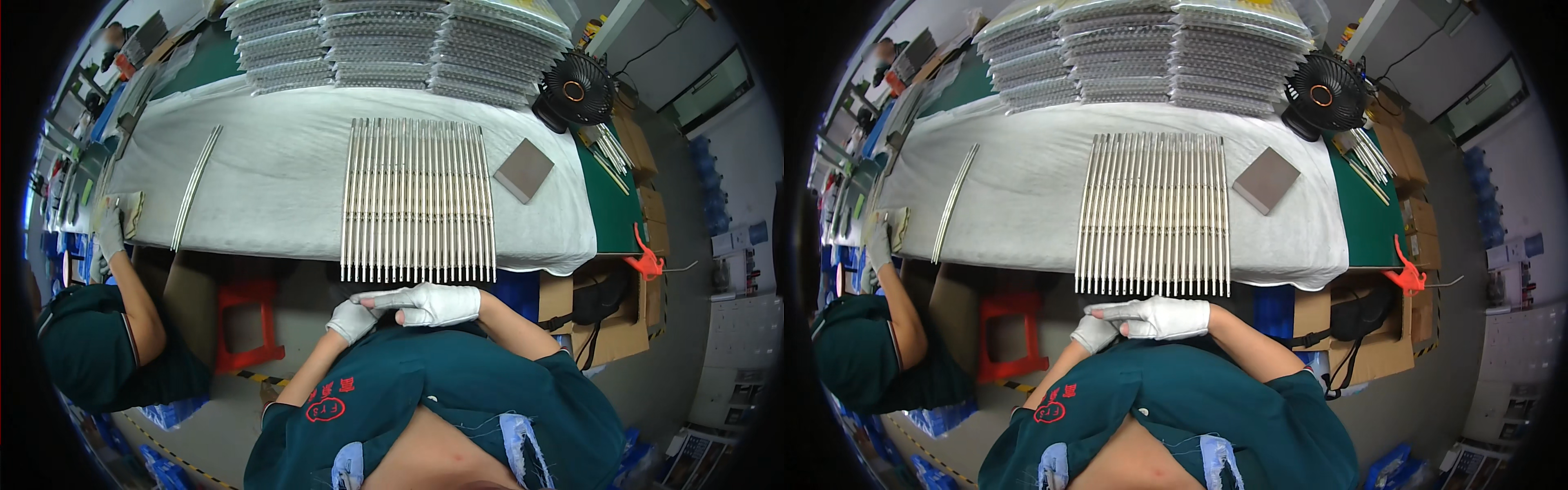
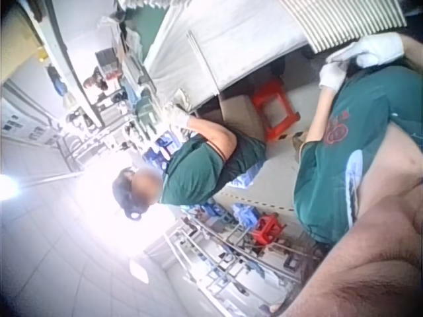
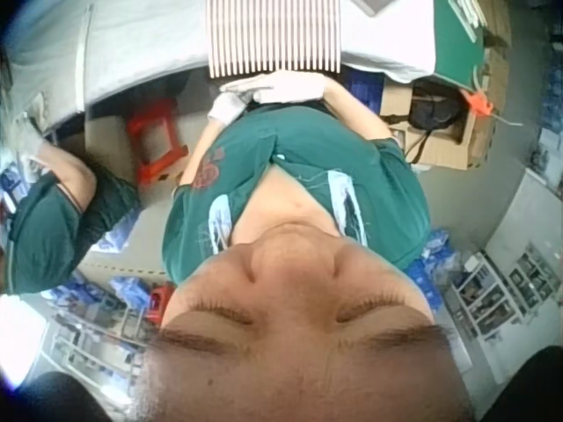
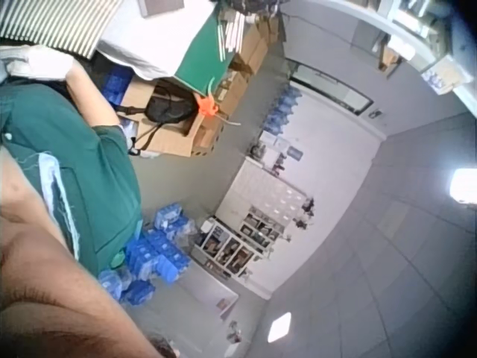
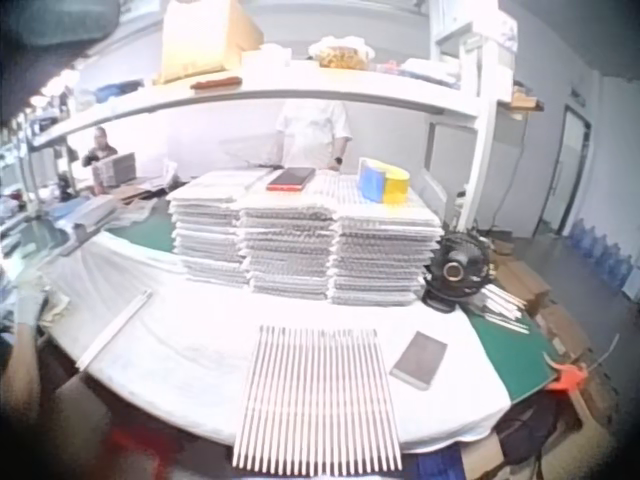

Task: The person uses a rectangular sanding block to polish a set of long, thin metal rods arranged in parallel on a white cloth-covered table. The person repeatedly rubs the sanding block along the length of the rods, moving from one end to the other, and occasionally repositioning the rods to ensure even coverage.

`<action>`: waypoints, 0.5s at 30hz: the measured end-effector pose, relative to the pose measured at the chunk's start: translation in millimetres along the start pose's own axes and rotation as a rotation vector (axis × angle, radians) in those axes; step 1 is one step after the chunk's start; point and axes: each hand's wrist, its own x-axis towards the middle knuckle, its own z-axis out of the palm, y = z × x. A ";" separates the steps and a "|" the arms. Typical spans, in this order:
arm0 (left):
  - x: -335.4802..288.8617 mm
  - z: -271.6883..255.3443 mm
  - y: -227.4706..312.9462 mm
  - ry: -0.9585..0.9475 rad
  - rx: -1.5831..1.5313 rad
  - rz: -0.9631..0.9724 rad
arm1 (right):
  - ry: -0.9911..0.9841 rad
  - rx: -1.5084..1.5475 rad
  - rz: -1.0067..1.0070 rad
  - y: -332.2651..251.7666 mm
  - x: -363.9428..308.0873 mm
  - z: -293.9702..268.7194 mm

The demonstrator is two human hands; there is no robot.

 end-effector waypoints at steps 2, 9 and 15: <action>10.2 2.2 3.4 -0.216 -0.128 -0.220 | 0.096 -0.060 0.019 5.0 7.5 1.1; 17.2 -30.7 -3.8 0.027 -0.004 -0.006 | 0.034 -0.009 0.091 19.5 -8.7 7.9; 20.2 -79.4 -1.5 0.109 0.456 -0.341 | 0.101 0.204 0.612 50.1 -47.2 -0.3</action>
